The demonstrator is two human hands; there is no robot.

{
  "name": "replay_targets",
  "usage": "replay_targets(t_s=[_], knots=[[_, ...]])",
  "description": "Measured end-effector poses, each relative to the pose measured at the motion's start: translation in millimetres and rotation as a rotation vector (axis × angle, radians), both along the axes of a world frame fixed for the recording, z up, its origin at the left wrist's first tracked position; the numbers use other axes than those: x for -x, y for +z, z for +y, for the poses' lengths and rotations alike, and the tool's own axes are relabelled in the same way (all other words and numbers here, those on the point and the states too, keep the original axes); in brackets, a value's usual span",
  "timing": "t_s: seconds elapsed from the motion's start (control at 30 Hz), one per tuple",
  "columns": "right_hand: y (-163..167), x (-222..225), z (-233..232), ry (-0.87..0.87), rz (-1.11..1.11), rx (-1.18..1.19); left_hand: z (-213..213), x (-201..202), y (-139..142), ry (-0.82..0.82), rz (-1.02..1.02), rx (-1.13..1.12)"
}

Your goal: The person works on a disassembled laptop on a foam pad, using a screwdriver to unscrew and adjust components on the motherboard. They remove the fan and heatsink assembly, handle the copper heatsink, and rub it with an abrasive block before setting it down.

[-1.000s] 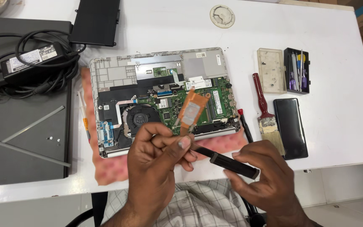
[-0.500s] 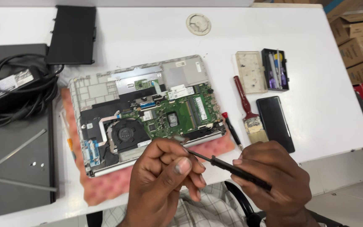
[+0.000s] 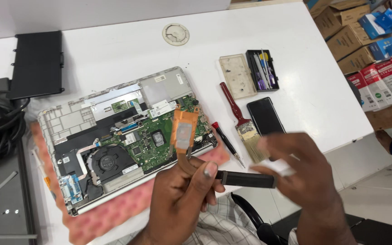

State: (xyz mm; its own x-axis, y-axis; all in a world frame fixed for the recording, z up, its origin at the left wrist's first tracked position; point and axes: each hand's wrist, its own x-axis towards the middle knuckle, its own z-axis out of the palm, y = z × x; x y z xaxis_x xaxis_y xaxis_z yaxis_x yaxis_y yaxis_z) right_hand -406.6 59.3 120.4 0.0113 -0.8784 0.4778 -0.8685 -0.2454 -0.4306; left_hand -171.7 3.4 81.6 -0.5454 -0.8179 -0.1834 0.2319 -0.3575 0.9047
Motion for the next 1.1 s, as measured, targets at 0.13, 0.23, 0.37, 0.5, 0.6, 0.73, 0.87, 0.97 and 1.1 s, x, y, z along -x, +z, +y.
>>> replay_targets(t_s=[0.13, 0.23, 0.37, 0.5, 0.6, 0.73, 0.87, 0.97, 1.1], knots=[[-29, 21, -11, -0.526, -0.182, -0.609, 4, 5, 5, 0.124, -0.095, 0.310], [-57, 23, -11, -0.381, -0.205, -0.585, 0, 5, 5, 0.185, -0.164, 0.431], [-83, 22, -16, -0.341, -0.056, -0.424, -3, 0, 1, 0.236, -0.207, 0.405], [-93, 21, -42, -0.354, 0.173, -0.607, -3, 1, -1, 0.291, -0.223, 0.466], [-90, 20, -57, -0.355, 0.195, -0.810, -5, 3, 1, 0.350, -0.240, 0.509], [-86, 18, -60, -0.327, 0.151, -0.820, -9, 11, 1, 0.379, -0.132, 0.525], [-81, 23, -48, -0.404, -0.073, -0.772, -11, 23, -1, 0.394, -0.063, 0.518], [-66, 37, -23, -0.396, -0.494, -0.591, -14, 31, -2, 0.417, -0.076, 0.544], [-35, 53, 36, -0.213, -0.977, 0.164, -17, 46, -3, 0.430, -0.174, 0.610]])
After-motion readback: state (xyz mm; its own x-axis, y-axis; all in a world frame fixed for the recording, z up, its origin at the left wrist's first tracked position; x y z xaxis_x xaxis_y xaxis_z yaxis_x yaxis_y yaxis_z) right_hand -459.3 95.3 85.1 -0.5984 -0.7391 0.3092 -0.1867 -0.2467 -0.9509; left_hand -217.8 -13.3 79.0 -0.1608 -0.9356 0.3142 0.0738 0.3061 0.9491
